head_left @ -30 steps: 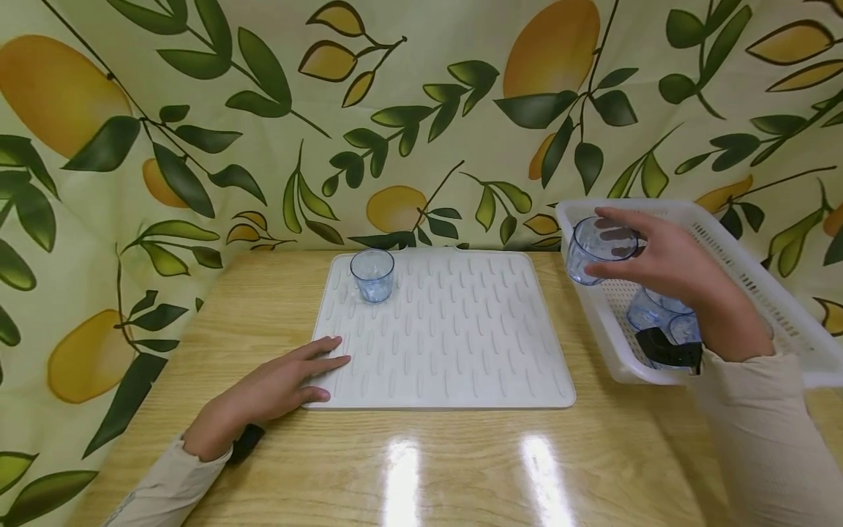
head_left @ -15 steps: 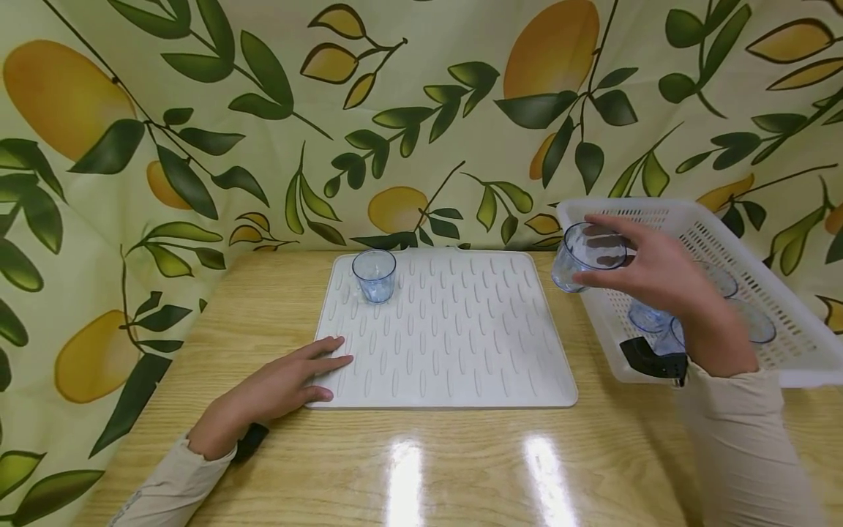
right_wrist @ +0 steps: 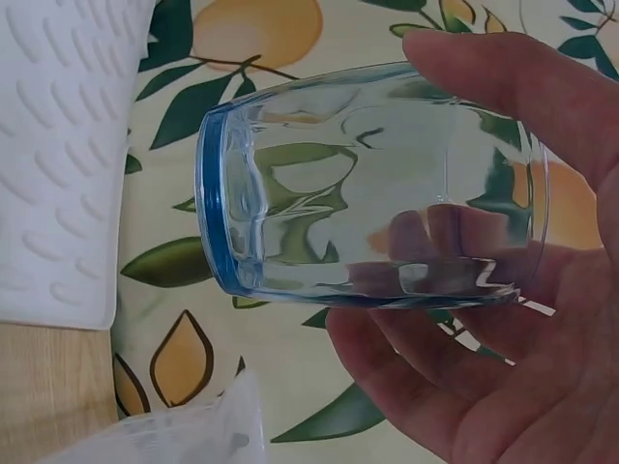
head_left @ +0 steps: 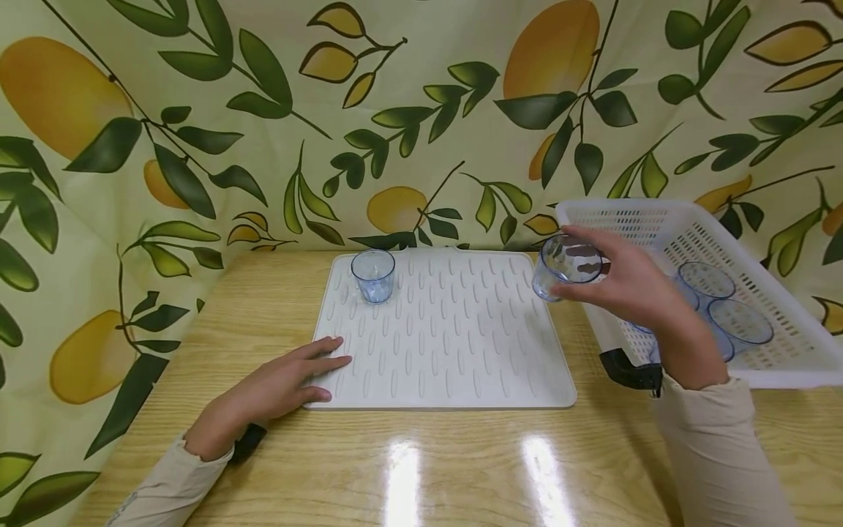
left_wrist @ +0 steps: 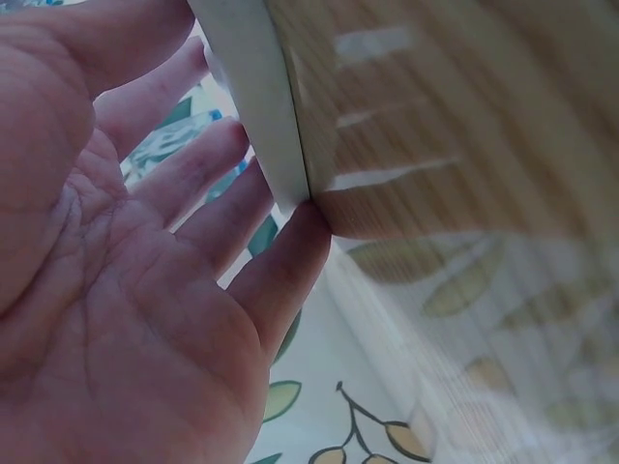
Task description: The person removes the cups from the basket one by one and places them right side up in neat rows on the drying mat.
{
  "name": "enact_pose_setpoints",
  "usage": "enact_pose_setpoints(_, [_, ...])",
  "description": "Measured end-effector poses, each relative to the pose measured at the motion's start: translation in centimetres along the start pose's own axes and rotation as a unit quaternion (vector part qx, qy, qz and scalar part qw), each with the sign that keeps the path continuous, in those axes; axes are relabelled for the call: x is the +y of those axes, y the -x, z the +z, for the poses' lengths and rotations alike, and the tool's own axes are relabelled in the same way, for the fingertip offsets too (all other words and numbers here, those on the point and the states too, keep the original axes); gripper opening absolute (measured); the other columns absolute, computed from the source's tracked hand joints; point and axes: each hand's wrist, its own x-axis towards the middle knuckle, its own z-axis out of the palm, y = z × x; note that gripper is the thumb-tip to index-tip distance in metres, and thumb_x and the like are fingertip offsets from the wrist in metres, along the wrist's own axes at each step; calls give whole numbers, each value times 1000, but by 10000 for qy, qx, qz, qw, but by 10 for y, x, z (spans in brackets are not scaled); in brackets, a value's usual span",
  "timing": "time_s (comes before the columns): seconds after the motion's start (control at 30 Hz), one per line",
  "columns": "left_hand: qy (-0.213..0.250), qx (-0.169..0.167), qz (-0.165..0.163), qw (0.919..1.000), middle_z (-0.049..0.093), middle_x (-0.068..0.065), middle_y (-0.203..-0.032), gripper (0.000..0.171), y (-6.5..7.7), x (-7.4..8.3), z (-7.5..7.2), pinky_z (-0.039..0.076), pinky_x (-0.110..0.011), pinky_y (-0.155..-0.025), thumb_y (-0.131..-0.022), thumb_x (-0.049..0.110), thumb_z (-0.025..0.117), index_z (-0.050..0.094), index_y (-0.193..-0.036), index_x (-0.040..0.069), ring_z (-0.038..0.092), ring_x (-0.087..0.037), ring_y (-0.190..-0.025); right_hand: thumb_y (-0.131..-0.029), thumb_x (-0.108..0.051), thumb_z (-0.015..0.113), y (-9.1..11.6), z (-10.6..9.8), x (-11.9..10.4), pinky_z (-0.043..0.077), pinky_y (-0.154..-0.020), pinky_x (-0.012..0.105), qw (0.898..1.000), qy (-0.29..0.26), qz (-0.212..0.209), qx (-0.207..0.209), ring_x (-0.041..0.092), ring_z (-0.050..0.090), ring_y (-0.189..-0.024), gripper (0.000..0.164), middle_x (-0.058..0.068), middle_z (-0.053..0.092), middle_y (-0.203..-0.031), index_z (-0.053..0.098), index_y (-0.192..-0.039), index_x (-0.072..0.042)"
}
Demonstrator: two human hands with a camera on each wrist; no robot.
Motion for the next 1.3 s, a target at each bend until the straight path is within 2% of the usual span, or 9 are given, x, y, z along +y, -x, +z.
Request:
enact_pose_setpoints(0.3, [-56, -1, 7, 10000, 40, -13, -158, 55, 0, -1, 1, 43, -54, -108, -91, 30, 69, 56, -143, 17, 41, -38, -143, -78, -37, 85, -1, 14, -12, 43, -95, 59, 10000, -18, -74, -64, 39, 50, -125, 93, 20, 47, -149, 37, -154, -15])
enact_pose_setpoints(0.47, [-62, 17, 40, 10000, 40, -13, -158, 55, -1, -1, 0, 43, -55, -108, -91, 31, 69, 56, -143, 17, 41, -38, -143, -78, -33, 86, -1, 22, -18, 47, -90, 56, 9996, -113, -223, -113, 38, 54, -119, 90, 20, 55, -139, 39, -153, -14])
enact_pose_setpoints(0.73, [-156, 4, 149, 9998, 40, -13, -158, 55, -2, 0, -1, 43, -54, -108, -92, 30, 69, 55, -143, 16, 41, -38, -144, -77, -32, 87, -7, 39, -25, 44, -101, 61, 9987, -221, -280, -353, 39, 52, -129, 93, 18, 53, -144, 38, -154, -14])
enact_pose_setpoints(1.07, [-260, -7, 253, 9993, 39, -13, -159, 55, 0, 0, -2, 44, -53, -108, -93, 29, 68, 54, -145, 16, 40, -37, -144, -75, -29, 88, -16, 62, -30, 46, -101, 56, 9973, -322, -567, -340, 36, 54, -126, 91, 18, 57, -139, 43, -151, -9])
enact_pose_setpoints(1.2, [-224, -70, 197, 9995, 38, -13, -159, 55, 0, 1, -1, 44, -53, -107, -94, 30, 67, 53, -145, 17, 40, -37, -144, -74, -32, 88, -24, 73, -34, 47, -98, 52, 9978, -217, -615, -152, 34, 56, -122, 90, 15, 58, -139, 45, -150, -13])
enact_pose_setpoints(1.3, [-279, -85, 127, 9995, 37, -13, -160, 56, 0, 2, 0, 45, -53, -107, -94, 31, 67, 52, -146, 18, 40, -37, -144, -74, -35, 88, -34, 80, -39, 47, -99, 51, 9978, -240, -594, -162, 31, 56, -122, 89, 11, 57, -142, 45, -150, -17])
